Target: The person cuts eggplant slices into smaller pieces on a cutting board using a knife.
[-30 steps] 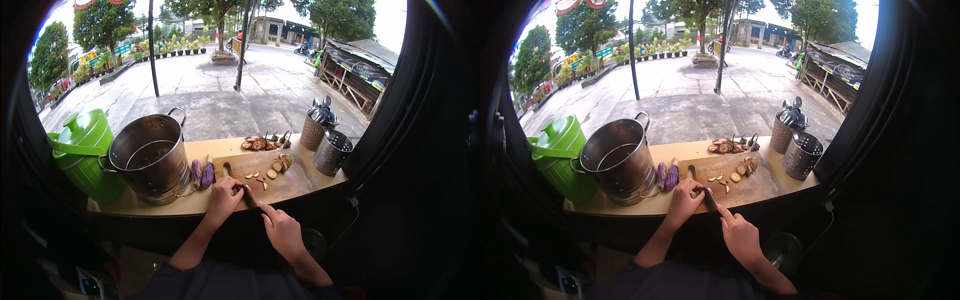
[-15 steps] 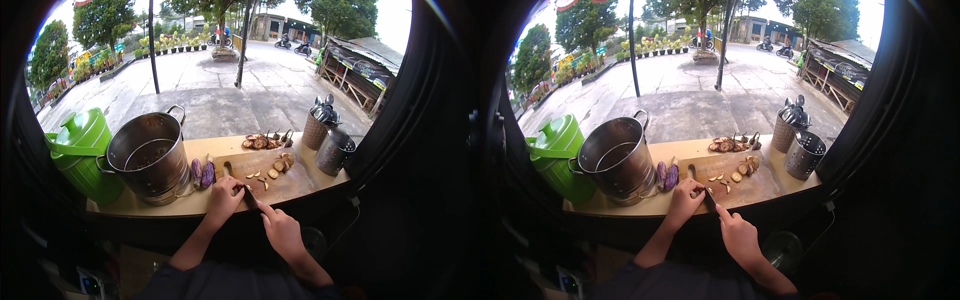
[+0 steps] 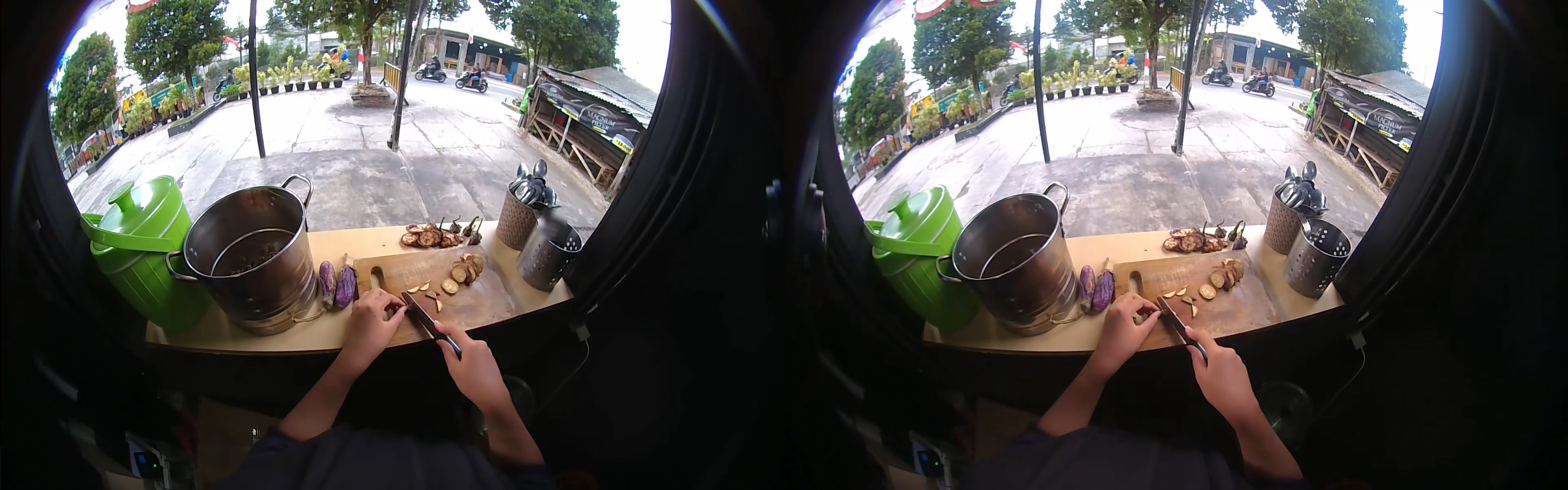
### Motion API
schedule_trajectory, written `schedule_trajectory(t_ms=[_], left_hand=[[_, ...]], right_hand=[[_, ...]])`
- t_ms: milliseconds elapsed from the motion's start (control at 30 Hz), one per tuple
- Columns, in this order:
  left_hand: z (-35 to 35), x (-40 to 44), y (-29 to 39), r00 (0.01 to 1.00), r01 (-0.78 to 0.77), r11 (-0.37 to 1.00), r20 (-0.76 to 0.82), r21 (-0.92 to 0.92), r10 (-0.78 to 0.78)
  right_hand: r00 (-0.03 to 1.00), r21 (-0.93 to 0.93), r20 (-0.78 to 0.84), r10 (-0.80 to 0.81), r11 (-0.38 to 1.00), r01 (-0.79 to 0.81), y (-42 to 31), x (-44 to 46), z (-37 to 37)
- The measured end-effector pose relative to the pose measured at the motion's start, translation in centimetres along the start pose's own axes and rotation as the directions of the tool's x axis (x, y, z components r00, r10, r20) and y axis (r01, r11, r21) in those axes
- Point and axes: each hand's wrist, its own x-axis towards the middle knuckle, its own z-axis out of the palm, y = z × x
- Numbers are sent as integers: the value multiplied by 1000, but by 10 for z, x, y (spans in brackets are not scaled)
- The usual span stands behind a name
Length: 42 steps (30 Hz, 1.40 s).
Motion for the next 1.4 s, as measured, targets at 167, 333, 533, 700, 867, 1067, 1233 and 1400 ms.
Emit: schedule_trajectory(t_ms=[167, 333, 533, 700, 867, 1067, 1233, 1400], left_hand=[[1, -1, -2, 1000, -1, 1000, -5, -4, 1], [2, -2, -3, 1000, -11, 1000, -22, -6, 11], [1, -1, -1, 999, -31, 1000, -19, 2, 31], [-2, 0, 3, 1000, -16, 1000, 3, 14, 16], [-1, 0, 2, 1000, 7, 1000, -2, -10, -7], [1, 0, 4, 1000, -19, 1000, -1, 17, 19], [0, 1, 3, 1000, -24, 999, -1, 25, 24], [0, 0, 4, 1000, -18, 1000, 0, 21, 18]], right_hand=[[973, -311, -70, -222, 931, 190, 3, -8, 6], [972, -390, -43, -232, 899, 198, 0, -12, 11], [966, -213, -69, -249, 950, 229, 7, -7, 10], [995, 9, -21, -100, 995, 100, 4, -3, 0], [998, 181, -7, -67, 981, 67, 13, 4, -2], [998, 226, 66, 12, 974, -27, 16, 10, -9], [997, 258, 72, -22, 966, 3, 23, 8, -10], [998, -122, 2, -63, 991, 62, -1, 0, -5]])
